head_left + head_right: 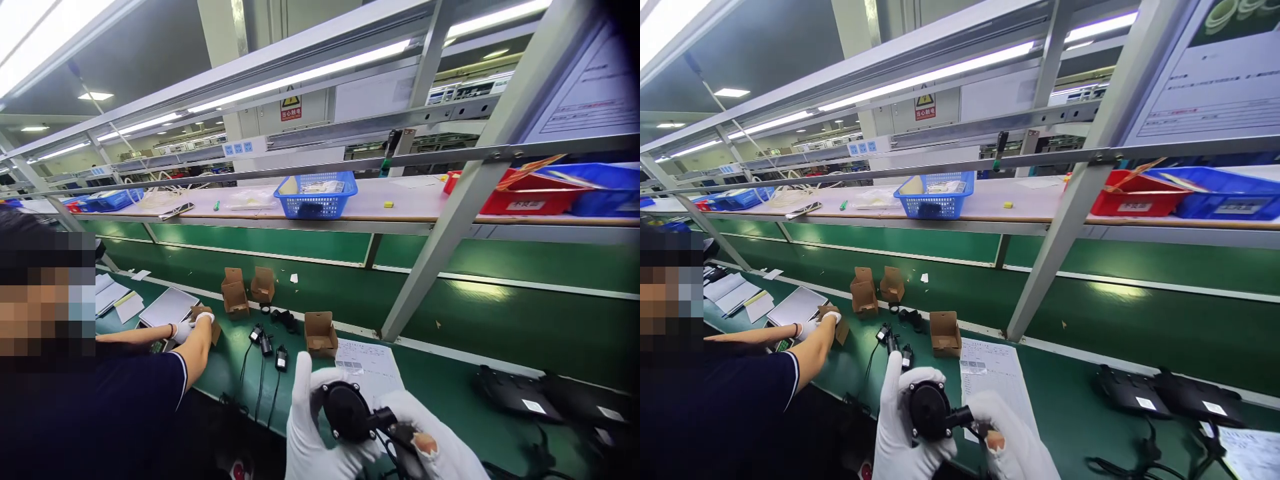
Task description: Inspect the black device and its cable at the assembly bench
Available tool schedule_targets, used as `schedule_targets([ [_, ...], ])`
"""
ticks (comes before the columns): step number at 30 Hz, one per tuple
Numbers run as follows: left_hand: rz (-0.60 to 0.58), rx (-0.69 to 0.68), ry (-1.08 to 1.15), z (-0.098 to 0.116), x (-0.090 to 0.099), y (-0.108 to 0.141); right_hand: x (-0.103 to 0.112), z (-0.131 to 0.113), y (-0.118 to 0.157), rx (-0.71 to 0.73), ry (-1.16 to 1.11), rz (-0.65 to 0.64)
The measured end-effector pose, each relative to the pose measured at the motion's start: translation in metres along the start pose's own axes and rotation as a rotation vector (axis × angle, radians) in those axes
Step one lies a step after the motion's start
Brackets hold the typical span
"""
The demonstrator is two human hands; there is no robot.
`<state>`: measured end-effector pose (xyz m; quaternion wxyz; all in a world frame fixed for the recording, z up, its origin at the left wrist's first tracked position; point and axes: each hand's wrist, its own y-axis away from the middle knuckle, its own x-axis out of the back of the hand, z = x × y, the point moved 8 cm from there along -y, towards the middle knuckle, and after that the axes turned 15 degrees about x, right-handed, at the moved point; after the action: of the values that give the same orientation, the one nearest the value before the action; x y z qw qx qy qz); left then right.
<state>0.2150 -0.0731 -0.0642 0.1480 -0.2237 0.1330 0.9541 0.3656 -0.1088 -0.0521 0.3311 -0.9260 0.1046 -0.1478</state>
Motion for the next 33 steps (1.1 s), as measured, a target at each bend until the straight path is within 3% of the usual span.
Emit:
schedule_targets([
  [7, 0.047, 0.034, -0.065, -0.003, 0.004, 0.006, -0.006, -0.015, -0.01, -0.167, 0.069, -0.068],
  [19, 0.151, 0.01, -0.098, -0.014, 0.022, 0.004, -0.014, -0.007, -0.012, -0.162, 0.032, -0.171],
  [26, 0.121, 0.022, -0.129, -0.012, 0.018, 0.0, -0.018, 0.0, -0.012, -0.211, -0.032, -0.147],
  [33, 0.136, 0.026, -0.102, -0.018, 0.026, 0.0, -0.02, 0.003, -0.012, -0.232, -0.09, -0.159],
])
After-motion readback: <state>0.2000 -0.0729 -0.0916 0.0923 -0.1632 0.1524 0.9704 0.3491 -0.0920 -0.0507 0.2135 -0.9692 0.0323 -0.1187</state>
